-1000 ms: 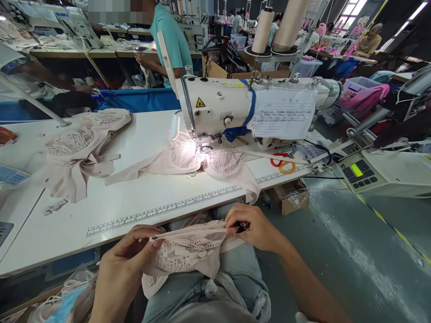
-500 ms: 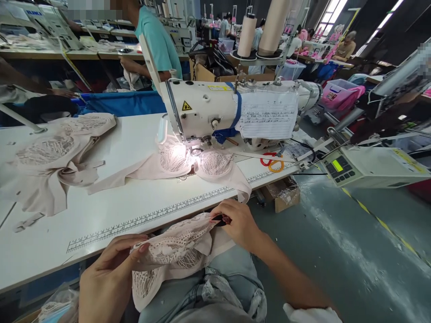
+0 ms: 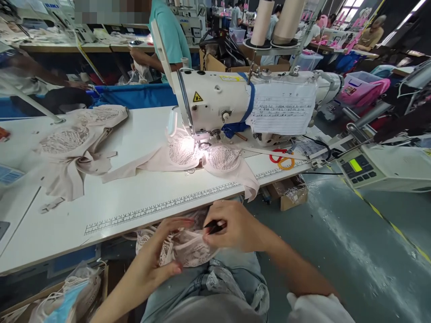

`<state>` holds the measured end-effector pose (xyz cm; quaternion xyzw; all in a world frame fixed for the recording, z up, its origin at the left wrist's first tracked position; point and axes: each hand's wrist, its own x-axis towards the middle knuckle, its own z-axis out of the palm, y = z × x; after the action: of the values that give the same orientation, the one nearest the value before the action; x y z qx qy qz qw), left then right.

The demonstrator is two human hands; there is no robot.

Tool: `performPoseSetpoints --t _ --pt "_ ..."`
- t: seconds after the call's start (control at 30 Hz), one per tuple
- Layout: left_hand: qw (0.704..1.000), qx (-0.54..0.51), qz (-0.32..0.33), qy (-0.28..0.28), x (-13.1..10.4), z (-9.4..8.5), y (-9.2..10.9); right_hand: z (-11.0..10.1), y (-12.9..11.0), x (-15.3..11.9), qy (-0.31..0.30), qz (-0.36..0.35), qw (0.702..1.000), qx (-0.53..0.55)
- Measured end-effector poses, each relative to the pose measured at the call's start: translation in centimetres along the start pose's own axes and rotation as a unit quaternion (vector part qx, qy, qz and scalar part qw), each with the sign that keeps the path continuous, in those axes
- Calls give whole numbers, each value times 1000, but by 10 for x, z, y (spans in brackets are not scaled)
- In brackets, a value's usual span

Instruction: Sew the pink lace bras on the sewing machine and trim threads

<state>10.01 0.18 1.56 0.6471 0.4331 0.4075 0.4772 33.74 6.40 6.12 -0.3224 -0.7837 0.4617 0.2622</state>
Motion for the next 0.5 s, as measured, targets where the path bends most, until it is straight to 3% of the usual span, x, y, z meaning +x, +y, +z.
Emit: performPoseSetpoints --t 0.1,0.17,0.33,0.5 --pt "998 10 65 14 11 19 7 16 -3 5 -13 -35 997 -69" --pt "997 18 74 30 14 25 8 19 1 5 -13 -43 997 -67" --pt "998 21 54 22 15 19 4 9 20 -4 -20 1 1000 20" --pt "998 15 46 25 17 14 3 3 33 -6 -44 -37 998 10"
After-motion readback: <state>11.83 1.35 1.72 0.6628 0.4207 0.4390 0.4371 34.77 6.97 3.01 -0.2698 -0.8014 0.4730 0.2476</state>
